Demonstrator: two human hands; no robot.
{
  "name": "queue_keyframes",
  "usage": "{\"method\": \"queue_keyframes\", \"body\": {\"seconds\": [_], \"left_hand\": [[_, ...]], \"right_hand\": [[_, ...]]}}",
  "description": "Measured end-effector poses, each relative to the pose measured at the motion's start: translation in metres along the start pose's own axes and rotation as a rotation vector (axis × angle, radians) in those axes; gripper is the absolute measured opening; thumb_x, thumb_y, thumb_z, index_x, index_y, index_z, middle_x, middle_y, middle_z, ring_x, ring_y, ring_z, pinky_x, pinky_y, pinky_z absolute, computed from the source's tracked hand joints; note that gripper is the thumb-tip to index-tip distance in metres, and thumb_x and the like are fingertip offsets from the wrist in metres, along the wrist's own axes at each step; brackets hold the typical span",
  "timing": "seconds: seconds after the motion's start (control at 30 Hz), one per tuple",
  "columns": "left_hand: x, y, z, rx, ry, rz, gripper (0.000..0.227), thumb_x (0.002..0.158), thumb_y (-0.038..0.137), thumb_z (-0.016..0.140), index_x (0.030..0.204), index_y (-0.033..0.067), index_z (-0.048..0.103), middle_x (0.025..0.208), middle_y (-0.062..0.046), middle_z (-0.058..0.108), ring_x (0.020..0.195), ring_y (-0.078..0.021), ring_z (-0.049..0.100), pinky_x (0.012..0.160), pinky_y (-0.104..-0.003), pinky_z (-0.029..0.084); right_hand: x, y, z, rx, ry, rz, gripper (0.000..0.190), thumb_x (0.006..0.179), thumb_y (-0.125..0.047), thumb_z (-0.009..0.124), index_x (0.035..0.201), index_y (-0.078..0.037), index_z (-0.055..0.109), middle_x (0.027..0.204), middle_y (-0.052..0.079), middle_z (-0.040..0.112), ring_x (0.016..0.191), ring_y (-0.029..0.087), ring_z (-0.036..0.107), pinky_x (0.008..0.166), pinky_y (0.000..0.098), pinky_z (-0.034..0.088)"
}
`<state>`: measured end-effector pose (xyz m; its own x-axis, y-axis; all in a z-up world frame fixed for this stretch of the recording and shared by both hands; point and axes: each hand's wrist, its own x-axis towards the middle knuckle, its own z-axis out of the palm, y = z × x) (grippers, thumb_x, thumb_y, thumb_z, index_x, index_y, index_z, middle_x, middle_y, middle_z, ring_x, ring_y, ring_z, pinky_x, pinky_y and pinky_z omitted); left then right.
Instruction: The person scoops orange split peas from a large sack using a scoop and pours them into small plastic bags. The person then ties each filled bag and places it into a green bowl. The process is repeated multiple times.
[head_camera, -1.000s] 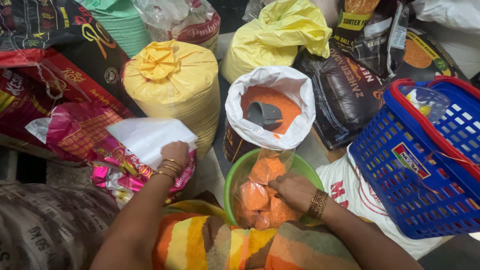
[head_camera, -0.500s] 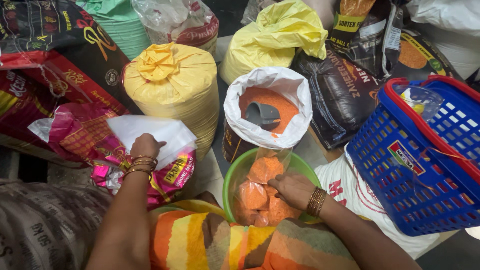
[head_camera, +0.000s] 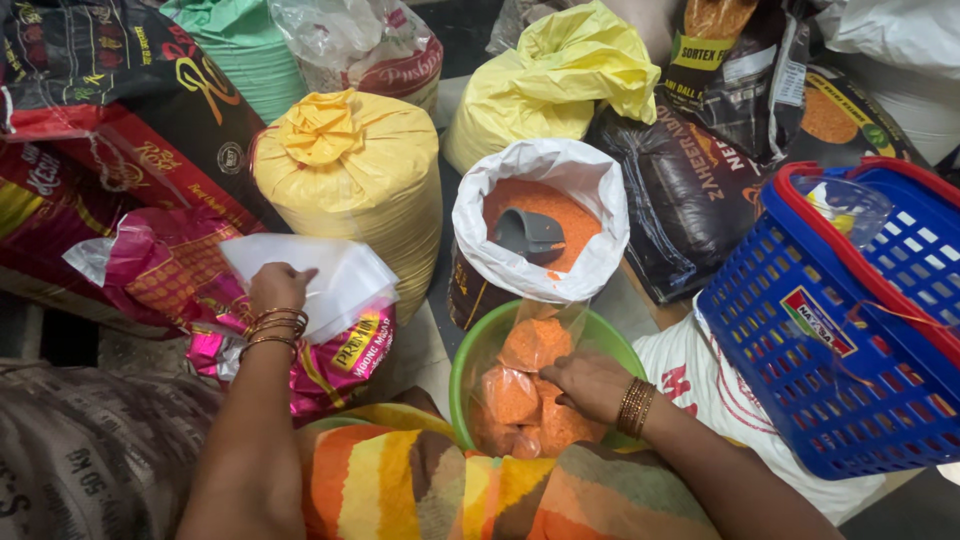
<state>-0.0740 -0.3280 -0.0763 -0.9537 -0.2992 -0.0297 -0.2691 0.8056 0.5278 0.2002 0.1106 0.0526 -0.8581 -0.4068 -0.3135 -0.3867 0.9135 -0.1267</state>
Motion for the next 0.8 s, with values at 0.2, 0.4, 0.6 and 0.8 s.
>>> {"method": "queue_keyframes", "body": {"seconds": [0.2,0.4,0.6,0.8], "left_hand": [[0.04,-0.038,0.017,-0.156,0.367,-0.034,0.035,0.097,0.034,0.07,0.093,0.001,0.078,0.093,-0.027,0.072,0.087,-0.0468,0.07,0.08,-0.054,0.054],[0.04,-0.038,0.014,-0.057,0.325,0.164,0.023,0.094,0.023,0.065,0.096,0.0056,0.079,0.095,-0.023,0.075,0.088,-0.0413,0.073,0.083,-0.05,0.056],[0.01,-0.004,-0.004,0.13,-0.247,0.162,0.024,0.08,0.029,0.081,0.091,0.0084,0.081,0.095,-0.02,0.077,0.09,-0.0366,0.075,0.087,-0.044,0.058],[0.012,-0.006,-0.023,-0.11,0.187,-0.063,0.026,0.095,0.028,0.073,0.093,0.0035,0.08,0.091,-0.022,0.075,0.087,-0.0407,0.072,0.08,-0.05,0.056]], "right_hand": [[0.002,-0.001,0.001,0.005,-0.026,0.012,0.037,0.084,-0.027,0.078,0.116,-0.015,0.064,0.104,0.008,0.068,0.102,0.033,0.065,0.084,0.0467,0.052],[0.005,-0.001,0.005,0.035,-0.028,0.008,0.039,0.082,-0.025,0.079,0.117,-0.016,0.065,0.103,0.008,0.069,0.103,0.033,0.065,0.084,0.0466,0.052],[0.008,0.001,0.012,0.017,-0.056,-0.029,0.038,0.082,-0.024,0.08,0.115,-0.013,0.065,0.102,0.009,0.069,0.101,0.033,0.066,0.084,0.0468,0.051],[0.007,0.004,0.017,0.027,-0.061,-0.03,0.04,0.081,-0.023,0.08,0.117,-0.014,0.065,0.103,0.009,0.07,0.101,0.034,0.066,0.085,0.0463,0.051]]}}
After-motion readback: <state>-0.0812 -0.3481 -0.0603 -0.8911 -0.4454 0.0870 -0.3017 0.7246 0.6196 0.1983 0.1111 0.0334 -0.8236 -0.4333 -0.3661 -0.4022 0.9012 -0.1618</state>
